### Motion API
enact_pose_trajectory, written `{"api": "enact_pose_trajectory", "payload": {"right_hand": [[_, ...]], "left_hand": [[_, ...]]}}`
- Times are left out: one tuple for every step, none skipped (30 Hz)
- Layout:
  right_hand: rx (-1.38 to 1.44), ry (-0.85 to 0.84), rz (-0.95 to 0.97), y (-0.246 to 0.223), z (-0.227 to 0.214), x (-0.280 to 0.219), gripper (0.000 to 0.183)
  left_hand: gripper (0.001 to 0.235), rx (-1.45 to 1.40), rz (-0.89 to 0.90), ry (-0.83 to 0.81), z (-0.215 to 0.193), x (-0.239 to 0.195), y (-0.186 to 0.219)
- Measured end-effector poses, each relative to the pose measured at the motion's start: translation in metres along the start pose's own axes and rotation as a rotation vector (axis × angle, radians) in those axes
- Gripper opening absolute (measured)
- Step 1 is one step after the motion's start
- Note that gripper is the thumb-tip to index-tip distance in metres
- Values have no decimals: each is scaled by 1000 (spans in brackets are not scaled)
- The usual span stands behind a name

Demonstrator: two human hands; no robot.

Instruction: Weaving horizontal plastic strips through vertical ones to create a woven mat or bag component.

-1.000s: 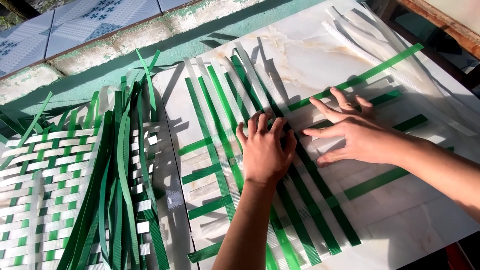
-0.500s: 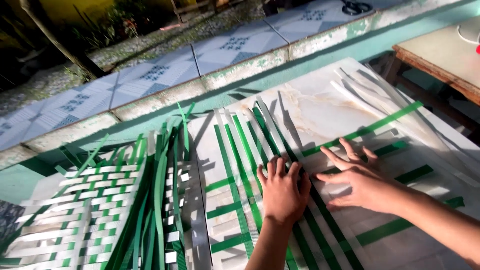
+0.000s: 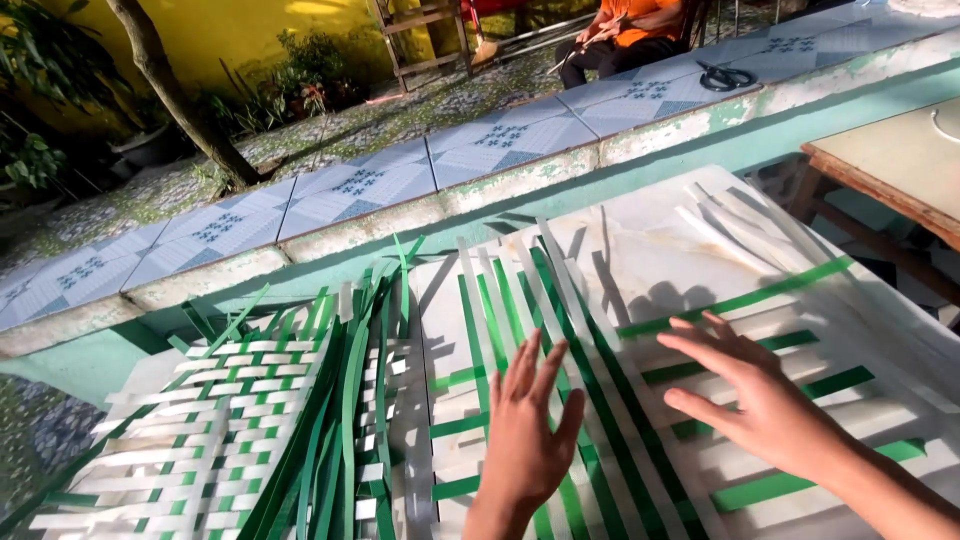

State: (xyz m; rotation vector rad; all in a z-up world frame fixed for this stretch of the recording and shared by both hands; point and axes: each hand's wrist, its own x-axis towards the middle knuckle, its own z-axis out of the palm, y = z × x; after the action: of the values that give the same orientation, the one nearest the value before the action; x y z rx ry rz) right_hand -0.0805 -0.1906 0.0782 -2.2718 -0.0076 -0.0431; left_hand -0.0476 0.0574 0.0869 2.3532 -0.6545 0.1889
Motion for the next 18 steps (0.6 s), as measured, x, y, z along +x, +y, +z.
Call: {"api": "enact_pose_trajectory", "payload": {"right_hand": [[2, -23, 8, -5, -5, -16, 61], [-37, 117, -96, -10, -10, -31, 59], [-76, 254, -196, -14, -15, -46, 57], [-73, 228, -186, 4, -16, -57, 57], [-84, 306, -206, 21, -17, -69, 48], [-96, 384, -225, 39, -19, -81, 45], [-95, 364, -213, 70, -7, -92, 45], [-80, 397, -119, 100, 3, -104, 44], [-67, 436, -31, 129, 11, -114, 53], [-69, 422, -25, 114, 22, -120, 53], [-138, 386, -260, 100, 35, -123, 36], [-201, 349, -495, 86, 46, -126, 34], [-203, 343, -487, 74, 56, -134, 34], [-301, 306, -378, 63, 65, -141, 43], [-400, 269, -266, 52, 74, -149, 53], [-405, 264, -255, 39, 73, -145, 53], [-359, 308, -172, 26, 72, -144, 43], [-313, 352, -88, 13, 71, -141, 36]], "left_hand": [[54, -3, -23, -7, -18, -19, 2], [51, -70, -34, 141, -35, -38, 3], [49, -135, -49, 289, -51, -58, 4], [49, -136, -77, 281, -64, -82, -5], [47, -45, -143, 379, -78, -108, -13], [46, 50, -207, 474, -92, -133, -20], [46, 51, -228, 463, -83, -148, -73], [56, -40, -279, 314, -75, -176, -123], [70, -132, -323, 171, -68, -214, -169], [70, -134, -337, 167, -26, -227, -174], [67, -176, -348, -68, 17, -238, -180], [67, -218, -356, -302, 59, -248, -185], [67, -222, -360, -311, 80, -223, -140], [57, 41, -133, -2, 98, -209, -89], [49, 298, 103, 304, 114, -205, -34], [49, 289, 101, 296, 108, -191, -14], [47, 240, 97, 257, 101, -178, 7], [47, 192, 94, 218, 94, -165, 28]]}}
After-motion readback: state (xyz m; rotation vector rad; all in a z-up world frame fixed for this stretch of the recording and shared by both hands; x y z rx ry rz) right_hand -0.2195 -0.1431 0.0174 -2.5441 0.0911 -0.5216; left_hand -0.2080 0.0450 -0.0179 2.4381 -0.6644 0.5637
